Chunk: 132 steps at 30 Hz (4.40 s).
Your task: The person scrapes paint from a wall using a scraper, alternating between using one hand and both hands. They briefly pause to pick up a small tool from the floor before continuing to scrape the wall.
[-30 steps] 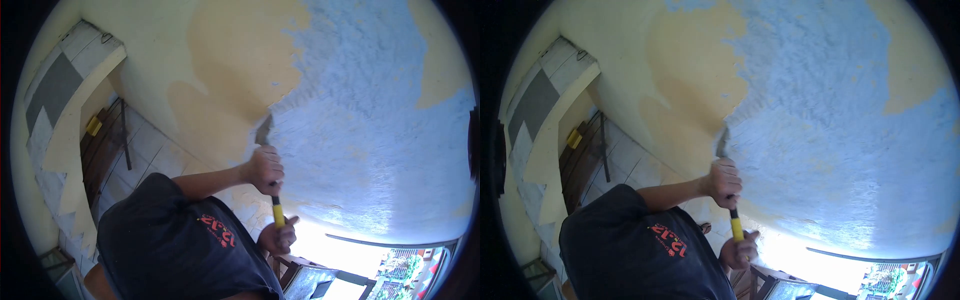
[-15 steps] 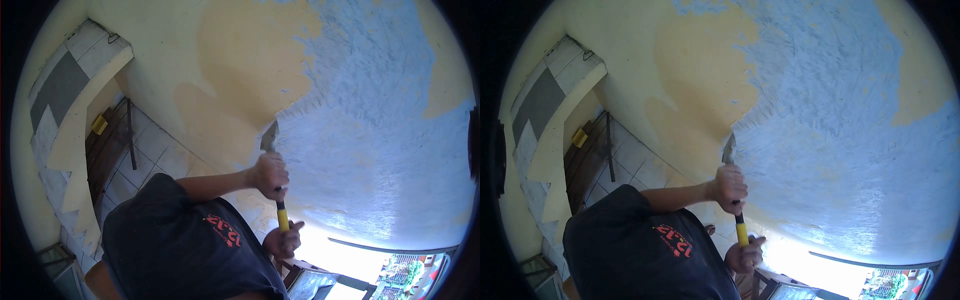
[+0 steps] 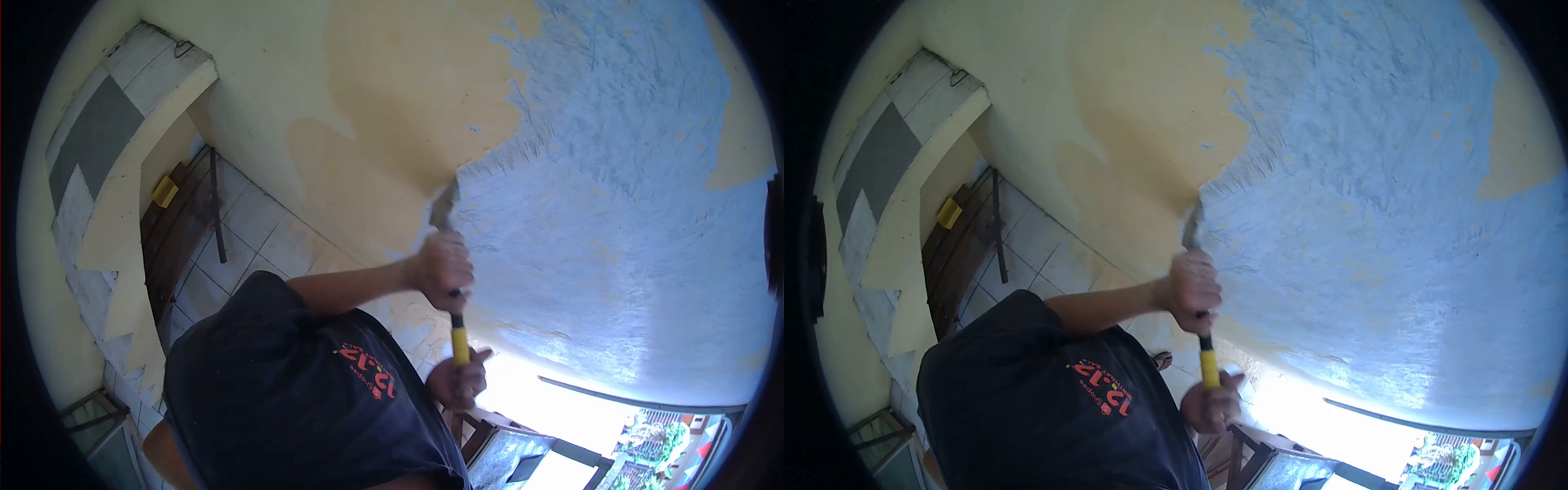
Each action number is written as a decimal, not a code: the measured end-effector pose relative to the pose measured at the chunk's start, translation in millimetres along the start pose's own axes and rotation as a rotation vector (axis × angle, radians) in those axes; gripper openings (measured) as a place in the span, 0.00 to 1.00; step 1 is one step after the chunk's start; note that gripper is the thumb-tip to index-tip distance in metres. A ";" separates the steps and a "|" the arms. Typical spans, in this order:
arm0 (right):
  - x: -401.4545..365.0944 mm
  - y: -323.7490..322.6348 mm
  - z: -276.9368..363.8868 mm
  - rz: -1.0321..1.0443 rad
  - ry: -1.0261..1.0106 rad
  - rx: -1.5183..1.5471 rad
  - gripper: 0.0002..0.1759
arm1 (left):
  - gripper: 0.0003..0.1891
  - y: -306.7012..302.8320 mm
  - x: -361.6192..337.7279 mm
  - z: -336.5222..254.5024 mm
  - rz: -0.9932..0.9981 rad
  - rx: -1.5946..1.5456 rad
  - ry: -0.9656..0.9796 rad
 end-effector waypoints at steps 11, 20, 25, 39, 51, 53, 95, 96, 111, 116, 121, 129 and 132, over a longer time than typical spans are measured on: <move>6.8 10.6 1.1 0.201 0.326 -0.223 0.17 | 0.14 5.6 -3.9 -3.4 0.077 -0.015 0.000; 0.2 0.8 6.7 0.139 0.274 -0.192 0.18 | 0.14 4.6 -5.3 -6.6 0.105 0.008 0.002; -2.5 11.9 -23.4 0.191 0.507 -0.186 0.18 | 0.14 -2.5 -10.9 5.5 0.142 0.043 0.005; 6.2 21.7 -7.7 0.139 0.252 0.020 0.18 | 0.15 -3.0 -11.9 2.2 0.079 0.004 -0.021; 5.6 21.3 2.9 0.074 0.129 0.221 0.20 | 0.15 1.9 -15.6 -2.2 0.096 -0.009 -0.017; -2.8 5.6 -23.7 0.083 0.349 0.032 0.18 | 0.15 2.2 -22.5 4.0 0.056 0.026 -0.022; -19.9 -8.8 -27.5 0.112 0.390 -0.210 0.26 | 0.14 8.3 -27.1 -3.4 0.104 -0.036 -0.014; -15.2 16.5 -29.2 0.132 0.264 0.174 0.27 | 0.14 3.8 -31.9 1.4 0.105 -0.022 -0.016; -10.8 12.3 -30.7 0.235 0.287 0.059 0.23 | 0.14 6.9 -40.3 3.2 0.124 0.018 -0.034; -16.9 -11.5 -26.7 0.181 0.419 -0.265 0.25 | 0.14 14.9 -38.5 -1.6 0.141 -0.006 -0.012; -20.7 -6.5 -20.9 0.230 0.418 -0.181 0.22 | 0.14 12.3 -42.9 -3.9 0.120 -0.001 -0.022; 2.5 14.4 -8.8 0.268 0.311 -0.137 0.19 | 0.14 7.1 -40.6 3.0 0.137 0.042 -0.005; 5.7 27.8 -21.5 0.233 0.237 -0.109 0.15 | 0.14 5.8 -39.7 5.6 0.083 0.062 -0.071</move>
Point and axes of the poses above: each hand's wrist, its own x-axis towards the middle knuckle, its own y-axis out of the palm, z = x × y, the point moved 7 cm from there along x, towards the middle knuckle, and after that the axes turned 13 degrees about y, right-handed, at the moved point
